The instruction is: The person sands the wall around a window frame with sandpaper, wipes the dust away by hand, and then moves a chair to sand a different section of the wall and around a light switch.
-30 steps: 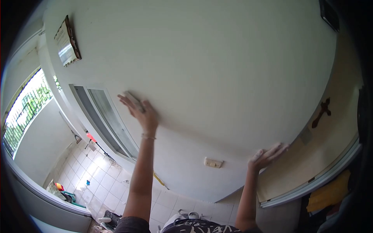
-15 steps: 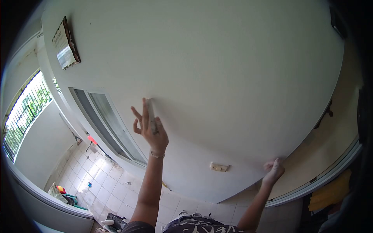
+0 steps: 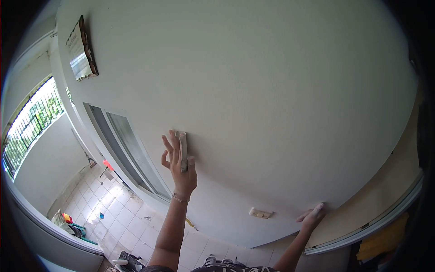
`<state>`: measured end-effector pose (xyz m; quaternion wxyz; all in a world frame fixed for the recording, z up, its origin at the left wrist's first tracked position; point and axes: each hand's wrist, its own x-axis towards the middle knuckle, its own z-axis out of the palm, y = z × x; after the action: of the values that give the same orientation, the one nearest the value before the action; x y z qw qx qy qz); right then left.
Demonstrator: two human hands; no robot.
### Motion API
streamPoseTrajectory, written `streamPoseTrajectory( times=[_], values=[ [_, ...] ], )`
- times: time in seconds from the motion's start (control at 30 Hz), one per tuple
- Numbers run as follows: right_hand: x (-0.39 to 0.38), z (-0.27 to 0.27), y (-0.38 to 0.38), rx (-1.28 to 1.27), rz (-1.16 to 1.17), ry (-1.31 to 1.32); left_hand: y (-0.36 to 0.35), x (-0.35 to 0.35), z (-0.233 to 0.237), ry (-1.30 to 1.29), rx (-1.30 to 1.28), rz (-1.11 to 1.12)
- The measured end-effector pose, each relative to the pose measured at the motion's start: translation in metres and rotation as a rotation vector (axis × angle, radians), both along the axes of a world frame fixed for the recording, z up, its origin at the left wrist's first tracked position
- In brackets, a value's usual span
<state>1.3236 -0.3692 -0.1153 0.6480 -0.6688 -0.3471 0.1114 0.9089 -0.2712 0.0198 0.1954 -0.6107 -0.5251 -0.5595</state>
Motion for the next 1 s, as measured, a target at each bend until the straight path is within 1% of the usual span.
streamPoseTrajectory(
  times=[0.03,0.07,0.13,0.17,0.23,0.27,0.3,0.4,0.47,0.53,0.6,0.63,0.67,0.73,0.8,0.87,0.97,1.0],
  values=[
    [-0.001,0.006,-0.005,0.032,0.034,-0.102,-0.001,0.000,0.000,0.008,-0.012,0.014],
    [0.000,0.006,-0.004,0.028,0.056,-0.093,-0.002,0.001,0.001,0.015,-0.024,0.026],
    [0.004,0.003,-0.007,0.012,0.095,-0.073,-0.004,0.005,-0.003,0.030,0.088,0.189],
    [0.006,0.001,-0.007,0.020,0.112,-0.011,-0.006,0.006,-0.004,0.039,0.144,0.270],
    [0.006,-0.002,-0.007,0.033,0.142,0.121,-0.014,0.001,0.005,-0.068,0.266,0.219],
    [0.005,-0.002,-0.009,0.040,0.172,0.139,-0.016,-0.002,0.010,-0.120,0.325,0.190],
    [0.006,0.000,-0.009,0.051,0.201,0.156,-0.012,-0.010,0.009,-0.168,0.448,0.153],
    [0.005,0.007,-0.012,0.055,0.252,0.163,-0.016,-0.024,0.021,-0.337,0.422,0.091],
    [0.003,0.010,-0.012,0.060,0.271,0.164,-0.002,-0.041,0.013,-0.305,0.336,0.143],
    [0.002,0.009,-0.012,0.074,0.289,0.174,0.007,-0.041,0.022,-0.271,0.246,0.237],
    [0.002,0.009,-0.013,0.068,0.285,0.150,0.027,-0.041,0.019,-0.189,0.120,0.176],
    [0.002,0.010,-0.013,0.065,0.284,0.138,0.038,-0.030,0.014,-0.214,0.177,0.117],
    [0.002,0.010,-0.014,0.060,0.285,0.138,0.041,-0.013,0.019,-0.238,0.236,0.059],
    [0.005,0.007,-0.014,0.054,0.290,0.136,0.037,0.019,0.016,-0.292,0.178,-0.003],
    [0.012,0.000,-0.012,0.055,0.290,0.127,0.022,0.061,0.015,-0.051,0.224,-0.014],
    [0.011,-0.002,-0.013,0.042,0.275,0.125,0.008,0.088,0.008,0.305,0.114,0.078],
    [0.005,0.004,-0.014,0.033,0.227,0.155,0.012,0.080,0.008,0.360,0.165,0.132],
    [0.007,0.001,-0.013,0.035,0.206,0.179,0.016,0.072,0.010,0.242,0.143,0.113]
  ],
)
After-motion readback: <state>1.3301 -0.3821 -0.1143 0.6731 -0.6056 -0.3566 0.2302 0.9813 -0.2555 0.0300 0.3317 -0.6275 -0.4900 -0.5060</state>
